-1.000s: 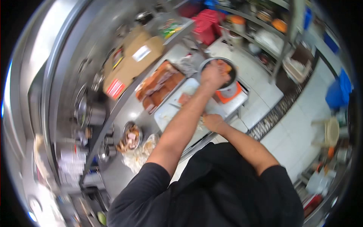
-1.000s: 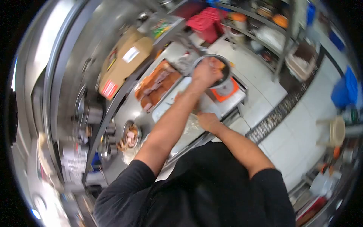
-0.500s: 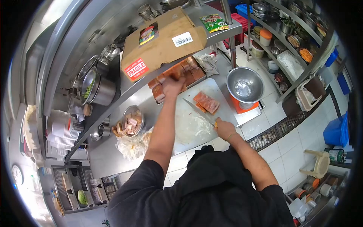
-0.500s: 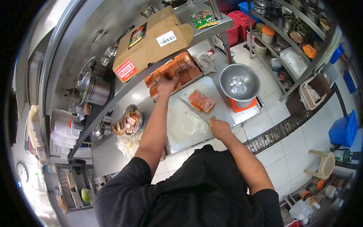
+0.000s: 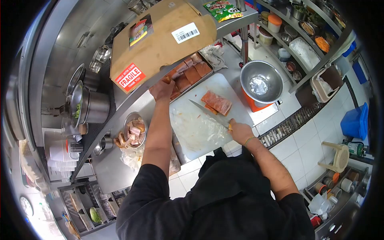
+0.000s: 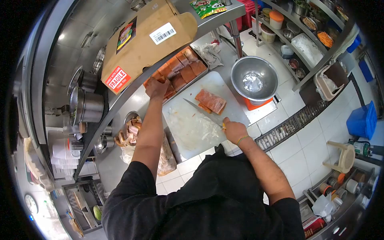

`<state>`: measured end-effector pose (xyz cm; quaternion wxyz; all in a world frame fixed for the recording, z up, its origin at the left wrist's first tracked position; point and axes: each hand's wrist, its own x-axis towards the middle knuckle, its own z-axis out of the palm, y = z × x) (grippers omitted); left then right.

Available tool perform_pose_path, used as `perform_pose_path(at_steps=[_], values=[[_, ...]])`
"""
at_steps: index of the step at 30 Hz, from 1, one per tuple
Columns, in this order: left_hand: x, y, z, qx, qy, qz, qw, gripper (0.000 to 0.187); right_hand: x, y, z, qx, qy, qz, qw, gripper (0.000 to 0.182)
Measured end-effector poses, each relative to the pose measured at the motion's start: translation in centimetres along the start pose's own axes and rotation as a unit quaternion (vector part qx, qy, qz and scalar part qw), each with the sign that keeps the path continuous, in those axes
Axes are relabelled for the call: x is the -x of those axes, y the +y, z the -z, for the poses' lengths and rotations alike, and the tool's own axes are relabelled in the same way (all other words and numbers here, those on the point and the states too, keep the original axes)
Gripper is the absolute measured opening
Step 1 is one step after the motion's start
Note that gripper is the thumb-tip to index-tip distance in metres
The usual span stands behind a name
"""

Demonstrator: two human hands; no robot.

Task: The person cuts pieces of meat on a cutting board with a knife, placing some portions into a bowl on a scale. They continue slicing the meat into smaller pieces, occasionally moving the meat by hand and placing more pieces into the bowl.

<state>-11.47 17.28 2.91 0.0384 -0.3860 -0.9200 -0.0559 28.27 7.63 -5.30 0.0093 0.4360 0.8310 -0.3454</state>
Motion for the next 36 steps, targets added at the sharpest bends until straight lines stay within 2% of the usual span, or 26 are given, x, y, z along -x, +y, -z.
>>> perform_pose_path(at_steps=[4, 7, 10, 13, 14, 17, 18, 20, 22, 25, 26, 29, 32, 34, 36], values=[[-1.4, -2.9, -4.6, -0.035, 0.124, -0.099, 0.987, 0.075, 0.0, -0.4, 0.3, -0.007, 0.004, -0.008, 1.000, 0.036], [-1.0, -2.2, -3.6, 0.041, 0.028, -0.072, 0.996, 0.072, 0.1, -0.4, 0.3, -0.007, -0.003, -0.020, 1.000, 0.036], [-0.8, -2.0, -2.7, 0.024, -0.014, -0.079, 0.997, 0.078, 0.2, -0.4, 0.1, -0.005, 0.006, -0.010, 1.000, 0.036], [0.3, -1.0, -1.7, -0.002, 0.075, -0.066, 0.995, 0.071, 0.6, -0.2, 0.0, -0.001, 0.012, -0.003, 1.000, 0.034], [0.8, -0.5, -0.9, 0.044, 0.035, -0.048, 0.997, 0.060, 0.8, -0.3, 0.2, 0.003, 0.009, -0.004, 1.000, 0.033], [3.5, 0.9, -1.0, 0.127, 0.073, -0.190, 0.971, 0.047, 2.7, -0.8, 0.8, 0.007, 0.012, -0.006, 1.000, 0.031], [5.2, 2.6, 1.6, 0.136, -0.031, -0.256, 0.957, 0.038, 3.5, -1.0, 1.2, 0.007, 0.014, -0.007, 1.000, 0.030], [8.0, 3.2, -0.7, 0.229, -0.061, -0.412, 0.880, 0.035, 5.5, -1.8, 2.7, 0.019, -0.002, -0.021, 1.000, 0.030], [10.1, 5.0, -0.7, 0.211, -0.183, -0.499, 0.820, 0.035, 6.8, -2.0, 2.8, 0.035, -0.018, -0.025, 0.999, 0.031], [11.8, 6.4, -2.0, 0.148, -0.121, -0.552, 0.812, 0.046, 8.6, -1.6, 2.5, 0.055, -0.042, -0.019, 0.997, 0.032], [11.6, 6.9, -2.0, 0.146, -0.175, -0.500, 0.836, 0.048, 9.1, -1.5, 2.6, 0.057, -0.051, -0.021, 0.997, 0.032], [12.7, 8.0, 2.3, 0.094, -0.209, -0.287, 0.930, 0.052, 10.5, -0.1, 2.1, 0.039, -0.057, -0.039, 0.997, 0.033], [12.9, 4.3, -1.4, 0.114, -0.270, -0.376, 0.879, 0.057, 12.0, 2.2, 0.9, 0.011, -0.028, -0.068, 0.997, 0.033], [15.0, 2.5, -6.4, 0.249, -0.231, -0.348, 0.874, 0.069, 12.6, 3.6, 0.7, 0.005, 0.001, -0.064, 0.998, 0.033], [17.3, 2.9, -5.0, 0.237, -0.193, -0.277, 0.911, 0.076, 12.9, 5.2, 0.6, -0.003, 0.016, -0.049, 0.999, 0.033]])
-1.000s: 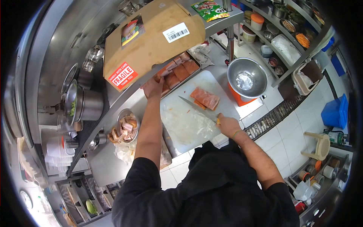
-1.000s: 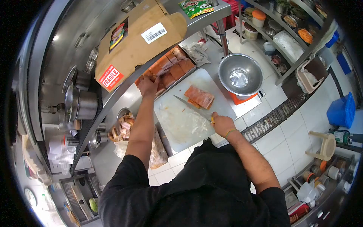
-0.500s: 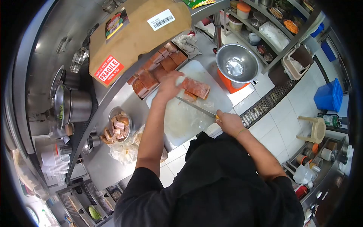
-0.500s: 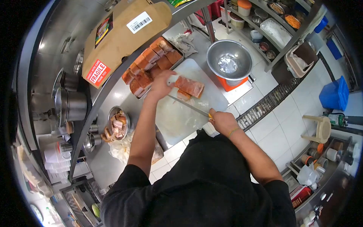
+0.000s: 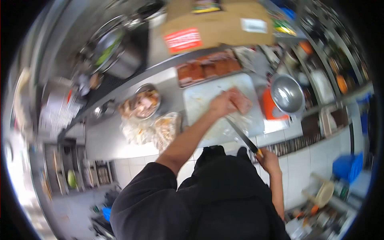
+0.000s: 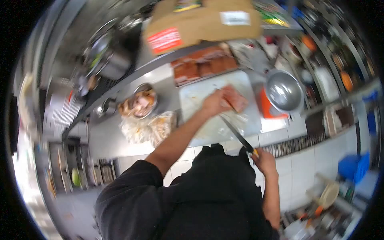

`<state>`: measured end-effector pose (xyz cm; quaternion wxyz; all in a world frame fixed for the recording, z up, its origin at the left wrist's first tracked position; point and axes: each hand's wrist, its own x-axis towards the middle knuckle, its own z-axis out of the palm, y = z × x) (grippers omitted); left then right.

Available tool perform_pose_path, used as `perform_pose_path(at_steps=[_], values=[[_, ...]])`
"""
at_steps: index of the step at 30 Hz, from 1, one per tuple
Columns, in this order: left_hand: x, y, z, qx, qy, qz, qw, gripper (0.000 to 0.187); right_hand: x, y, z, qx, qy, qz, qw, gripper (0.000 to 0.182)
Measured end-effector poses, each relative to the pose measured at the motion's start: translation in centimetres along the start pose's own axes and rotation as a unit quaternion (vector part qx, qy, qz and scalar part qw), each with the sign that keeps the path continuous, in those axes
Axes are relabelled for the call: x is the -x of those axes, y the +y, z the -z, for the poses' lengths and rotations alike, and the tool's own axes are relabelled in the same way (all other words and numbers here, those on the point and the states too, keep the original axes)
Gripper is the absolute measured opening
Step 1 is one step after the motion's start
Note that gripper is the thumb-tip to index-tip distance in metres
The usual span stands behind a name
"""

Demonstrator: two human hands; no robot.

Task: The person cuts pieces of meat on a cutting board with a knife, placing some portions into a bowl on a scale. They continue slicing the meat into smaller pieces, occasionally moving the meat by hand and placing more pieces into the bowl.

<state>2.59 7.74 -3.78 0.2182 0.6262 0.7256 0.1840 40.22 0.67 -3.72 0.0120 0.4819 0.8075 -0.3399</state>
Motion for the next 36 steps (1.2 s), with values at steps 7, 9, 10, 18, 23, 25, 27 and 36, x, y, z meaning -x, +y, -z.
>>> perform_pose_path(at_steps=[7, 9, 10, 18, 23, 25, 27, 36], values=[[3.2, 2.1, -3.0, -0.031, 0.096, 0.076, 0.992, 0.086, -0.9, 0.0, 2.4, 0.062, -0.047, -0.001, 0.997, 0.039], [3.4, 1.3, -2.6, -0.007, 0.125, 0.087, 0.988, 0.082, -1.5, 0.0, 2.8, 0.084, -0.057, 0.002, 0.995, 0.038], [3.7, 0.7, -2.3, 0.007, 0.145, 0.099, 0.984, 0.080, -1.7, -0.2, 3.0, 0.099, -0.054, 0.008, 0.994, 0.038], [9.5, -10.8, 11.7, -0.052, 0.442, 0.161, 0.881, 0.054, -2.2, -1.1, 2.6, 0.105, -0.048, 0.001, 0.993, 0.040], [13.0, -20.1, 17.3, -0.231, 0.383, 0.325, 0.833, 0.074, -2.2, -0.5, 2.1, 0.071, -0.028, -0.005, 0.997, 0.037], [12.8, -17.8, 17.8, -0.243, 0.331, 0.397, 0.821, 0.078, -2.0, -0.9, 2.4, 0.069, -0.030, -0.027, 0.997, 0.036], [10.7, -14.8, 16.3, -0.188, 0.287, 0.294, 0.892, 0.072, -1.9, -1.2, 2.6, 0.057, -0.039, -0.047, 0.996, 0.036], [-2.6, 2.1, 1.4, -0.222, 0.001, -0.250, 0.943, 0.074, -1.4, -2.0, 3.1, 0.043, -0.056, -0.052, 0.996, 0.039]])
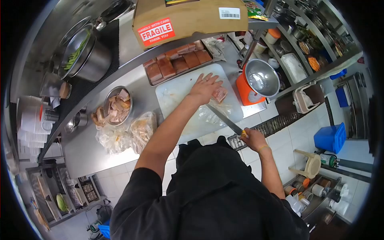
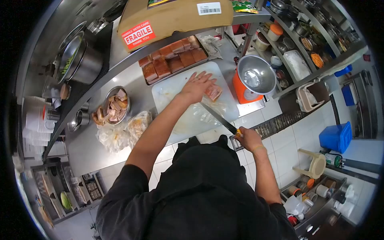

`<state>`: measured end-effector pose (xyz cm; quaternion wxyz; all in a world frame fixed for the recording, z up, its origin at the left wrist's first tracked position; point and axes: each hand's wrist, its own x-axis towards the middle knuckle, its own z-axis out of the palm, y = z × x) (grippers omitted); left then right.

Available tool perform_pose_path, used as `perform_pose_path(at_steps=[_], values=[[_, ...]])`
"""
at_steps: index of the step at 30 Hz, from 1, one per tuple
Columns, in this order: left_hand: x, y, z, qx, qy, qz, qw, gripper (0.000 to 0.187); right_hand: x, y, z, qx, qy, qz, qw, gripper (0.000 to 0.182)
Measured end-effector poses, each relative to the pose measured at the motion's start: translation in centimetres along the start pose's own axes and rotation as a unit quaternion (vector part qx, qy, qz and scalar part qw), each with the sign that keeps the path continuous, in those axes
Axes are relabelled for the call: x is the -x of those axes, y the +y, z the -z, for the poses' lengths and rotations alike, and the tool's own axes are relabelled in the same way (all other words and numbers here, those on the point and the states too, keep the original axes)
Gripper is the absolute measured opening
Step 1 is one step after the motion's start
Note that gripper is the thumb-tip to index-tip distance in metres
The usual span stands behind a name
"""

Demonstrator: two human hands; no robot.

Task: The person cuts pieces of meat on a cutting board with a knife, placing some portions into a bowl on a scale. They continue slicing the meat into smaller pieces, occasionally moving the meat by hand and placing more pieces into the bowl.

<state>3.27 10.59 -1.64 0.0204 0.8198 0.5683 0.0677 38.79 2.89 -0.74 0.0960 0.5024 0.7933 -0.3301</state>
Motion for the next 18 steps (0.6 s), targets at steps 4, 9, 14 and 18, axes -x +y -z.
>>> perform_pose_path(at_steps=[4, 9, 14, 18], values=[[-4.5, -0.2, 1.3, 0.061, -0.200, 0.008, 0.978, 0.068, 0.0, 1.0, -0.9, -0.016, -0.007, 0.001, 1.000, 0.041], [-2.2, -4.4, 1.0, 0.152, -0.168, -0.030, 0.974, 0.072, 0.4, 1.1, -1.2, -0.045, -0.018, -0.035, 0.998, 0.037], [2.8, -7.6, 1.0, 0.189, -0.166, 0.010, 0.968, 0.068, -0.4, 1.2, -1.2, -0.054, -0.022, -0.048, 0.997, 0.041], [6.6, -6.8, 1.2, 0.173, -0.164, 0.057, 0.970, 0.072, -2.1, 1.0, -0.8, -0.066, -0.032, -0.047, 0.996, 0.050]])
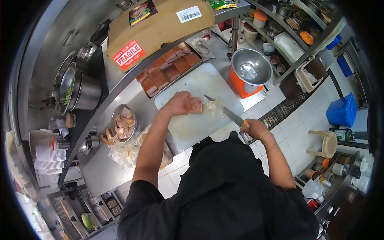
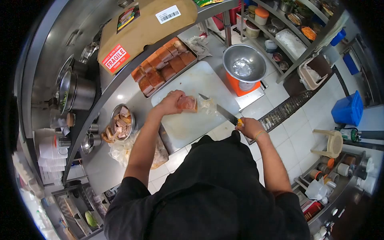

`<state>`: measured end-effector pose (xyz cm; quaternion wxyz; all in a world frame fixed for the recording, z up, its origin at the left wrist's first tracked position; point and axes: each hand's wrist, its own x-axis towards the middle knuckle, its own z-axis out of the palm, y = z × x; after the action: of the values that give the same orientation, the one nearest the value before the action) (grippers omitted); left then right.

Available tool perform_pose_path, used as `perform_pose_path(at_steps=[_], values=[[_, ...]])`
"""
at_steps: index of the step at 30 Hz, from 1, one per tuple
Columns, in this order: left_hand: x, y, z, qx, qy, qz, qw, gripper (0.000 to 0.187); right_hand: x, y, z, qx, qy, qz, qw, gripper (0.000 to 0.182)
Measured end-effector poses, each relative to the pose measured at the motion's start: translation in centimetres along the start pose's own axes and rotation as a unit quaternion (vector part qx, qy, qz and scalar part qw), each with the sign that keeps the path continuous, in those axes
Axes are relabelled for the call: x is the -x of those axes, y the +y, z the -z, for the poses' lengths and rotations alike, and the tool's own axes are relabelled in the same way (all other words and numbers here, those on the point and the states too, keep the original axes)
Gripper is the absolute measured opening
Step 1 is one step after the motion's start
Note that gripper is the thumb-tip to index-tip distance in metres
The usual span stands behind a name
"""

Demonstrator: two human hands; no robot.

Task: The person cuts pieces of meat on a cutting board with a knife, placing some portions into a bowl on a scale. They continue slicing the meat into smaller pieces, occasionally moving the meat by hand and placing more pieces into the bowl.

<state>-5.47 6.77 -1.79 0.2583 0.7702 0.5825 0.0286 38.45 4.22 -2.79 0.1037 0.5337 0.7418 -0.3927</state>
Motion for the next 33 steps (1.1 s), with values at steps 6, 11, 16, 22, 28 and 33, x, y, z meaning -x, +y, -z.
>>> perform_pose_path(at_steps=[6, 11, 16, 22, 28, 33], values=[[1.6, 5.3, -2.0, -0.046, 0.019, 0.105, 0.993, 0.094, -4.1, -2.7, 0.0, 0.014, 0.045, 0.058, 0.997, 0.044], [1.3, 5.7, -1.7, -0.008, -0.024, 0.085, 0.996, 0.103, -5.4, -4.7, 0.7, 0.003, 0.073, 0.058, 0.996, 0.043], [3.0, 2.2, -2.4, 0.083, 0.010, -0.021, 0.996, 0.077, -4.4, -4.5, 1.7, 0.014, 0.057, 0.057, 0.997, 0.041], [4.1, 4.7, -4.6, -0.006, 0.102, 0.114, 0.988, 0.057, -1.8, -2.2, 0.0, 0.008, 0.059, 0.050, 0.997, 0.040], [5.5, 4.2, -3.8, 0.041, 0.168, 0.007, 0.985, 0.055, 2.3, -0.8, -0.2, -0.035, 0.043, -0.004, 0.998, 0.042], [7.9, 3.2, -3.3, 0.111, 0.149, -0.007, 0.983, 0.056, 4.2, 1.5, -0.4, -0.041, 0.039, 0.010, 0.998, 0.042]])
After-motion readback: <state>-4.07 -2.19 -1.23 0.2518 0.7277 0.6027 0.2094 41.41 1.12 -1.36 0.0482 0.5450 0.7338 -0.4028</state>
